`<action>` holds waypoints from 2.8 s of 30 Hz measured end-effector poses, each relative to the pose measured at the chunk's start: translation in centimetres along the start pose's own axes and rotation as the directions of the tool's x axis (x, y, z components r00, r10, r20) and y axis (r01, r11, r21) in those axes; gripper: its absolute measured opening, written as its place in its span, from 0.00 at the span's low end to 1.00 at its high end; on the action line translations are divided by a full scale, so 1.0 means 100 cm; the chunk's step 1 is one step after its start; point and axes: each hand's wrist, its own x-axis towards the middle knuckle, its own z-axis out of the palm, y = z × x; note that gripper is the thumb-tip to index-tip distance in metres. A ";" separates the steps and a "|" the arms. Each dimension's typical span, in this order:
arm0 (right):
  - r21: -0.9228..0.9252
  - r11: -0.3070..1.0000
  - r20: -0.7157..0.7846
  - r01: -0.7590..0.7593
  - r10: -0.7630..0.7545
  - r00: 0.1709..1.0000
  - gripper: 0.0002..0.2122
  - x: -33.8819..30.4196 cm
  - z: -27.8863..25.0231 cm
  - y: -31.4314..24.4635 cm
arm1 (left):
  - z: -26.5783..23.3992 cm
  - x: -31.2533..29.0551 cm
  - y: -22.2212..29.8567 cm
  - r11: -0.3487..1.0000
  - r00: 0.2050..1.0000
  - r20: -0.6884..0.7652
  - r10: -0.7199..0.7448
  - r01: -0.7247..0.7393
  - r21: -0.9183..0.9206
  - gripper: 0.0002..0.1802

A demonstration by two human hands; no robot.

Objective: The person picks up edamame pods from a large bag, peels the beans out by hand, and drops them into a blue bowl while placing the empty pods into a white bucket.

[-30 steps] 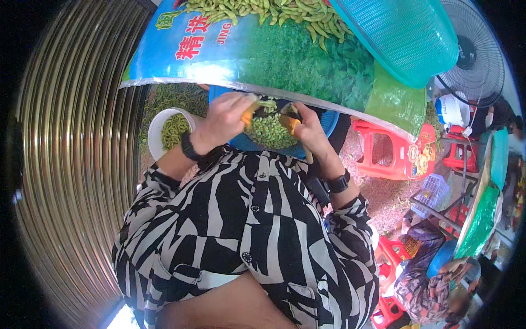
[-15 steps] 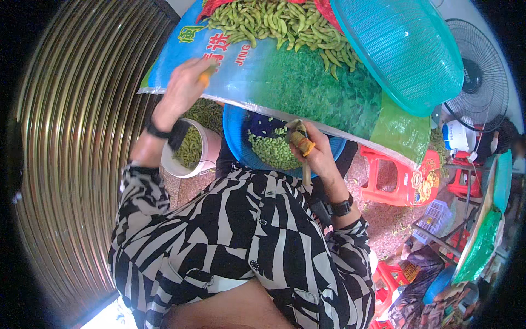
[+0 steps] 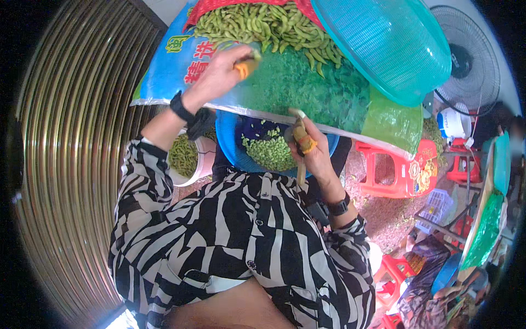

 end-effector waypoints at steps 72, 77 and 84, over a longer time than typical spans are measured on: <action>0.103 0.993 0.126 -0.058 0.045 0.991 0.20 -0.008 -0.001 0.007 | 0.080 -0.085 0.065 0.247 0.834 0.427 -0.351 0.522 -0.816 0.05; 0.244 0.966 0.172 -0.080 0.038 0.984 0.23 -0.011 0.001 0.007 | 0.082 -0.084 0.071 0.264 0.855 0.363 -0.371 0.472 -0.841 0.06; 0.252 0.964 0.173 -0.089 0.046 0.984 0.23 -0.016 -0.005 0.009 | 0.084 -0.082 0.074 0.249 0.882 0.310 -0.356 0.409 -0.878 0.07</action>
